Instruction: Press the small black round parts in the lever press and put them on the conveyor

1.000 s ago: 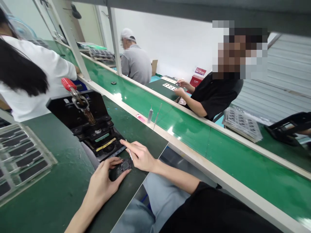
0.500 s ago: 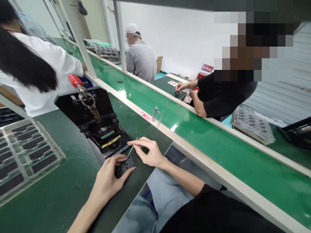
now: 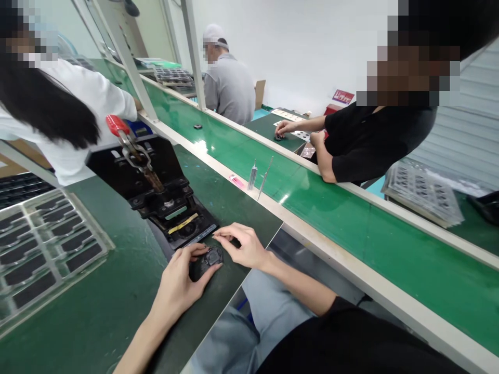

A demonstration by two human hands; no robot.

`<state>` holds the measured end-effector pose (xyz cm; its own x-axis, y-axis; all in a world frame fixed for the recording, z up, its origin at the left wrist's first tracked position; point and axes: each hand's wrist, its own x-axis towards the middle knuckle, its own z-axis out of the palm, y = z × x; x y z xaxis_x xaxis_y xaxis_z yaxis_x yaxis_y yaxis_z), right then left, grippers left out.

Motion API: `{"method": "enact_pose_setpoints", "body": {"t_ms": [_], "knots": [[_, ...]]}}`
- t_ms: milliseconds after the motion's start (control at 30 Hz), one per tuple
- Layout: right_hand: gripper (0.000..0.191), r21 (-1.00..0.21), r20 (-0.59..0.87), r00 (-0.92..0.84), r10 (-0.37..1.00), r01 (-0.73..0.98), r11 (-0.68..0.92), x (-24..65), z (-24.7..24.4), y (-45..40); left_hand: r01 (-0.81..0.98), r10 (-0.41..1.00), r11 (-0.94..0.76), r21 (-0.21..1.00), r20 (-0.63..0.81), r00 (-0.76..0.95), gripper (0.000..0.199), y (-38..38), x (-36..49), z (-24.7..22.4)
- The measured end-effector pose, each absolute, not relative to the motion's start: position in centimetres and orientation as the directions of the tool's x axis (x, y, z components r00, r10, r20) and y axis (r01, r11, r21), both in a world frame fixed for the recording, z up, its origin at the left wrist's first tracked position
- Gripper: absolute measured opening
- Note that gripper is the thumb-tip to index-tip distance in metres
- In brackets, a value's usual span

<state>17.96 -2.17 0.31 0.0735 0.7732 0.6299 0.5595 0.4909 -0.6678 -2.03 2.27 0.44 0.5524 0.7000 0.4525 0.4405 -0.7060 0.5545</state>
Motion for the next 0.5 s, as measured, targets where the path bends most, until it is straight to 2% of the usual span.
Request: {"method": "enact_pose_setpoints", "body": {"t_ms": [167, 333, 433, 500], "knots": [[0.017, -0.659, 0.63, 0.074, 0.773, 0.578, 0.482, 18.12, 0.28, -1.74, 0.446, 0.674, -0.736, 0.51, 0.483, 0.56, 0.044, 2.25, -2.07, 0.51], [0.022, -0.705, 0.52, 0.062, 0.852, 0.594, 0.387, 18.36, -0.07, -1.78, 0.456, 0.68, -0.73, 0.509, 0.473, 0.56, 0.044, 2.29, -2.07, 0.57], [0.025, -0.775, 0.466, 0.101, 0.879, 0.526, 0.35, 18.38, -0.03, -1.85, 0.452, 0.698, -0.711, 0.539, 0.462, 0.546, 0.046, 2.35, -2.12, 0.42], [0.027, -0.857, 0.401, 0.158, 0.902, 0.412, 0.309, 18.26, 0.04, -1.8, 0.45, 0.716, -0.691, 0.566, 0.448, 0.536, 0.046, 2.45, -2.12, 0.27]]}}
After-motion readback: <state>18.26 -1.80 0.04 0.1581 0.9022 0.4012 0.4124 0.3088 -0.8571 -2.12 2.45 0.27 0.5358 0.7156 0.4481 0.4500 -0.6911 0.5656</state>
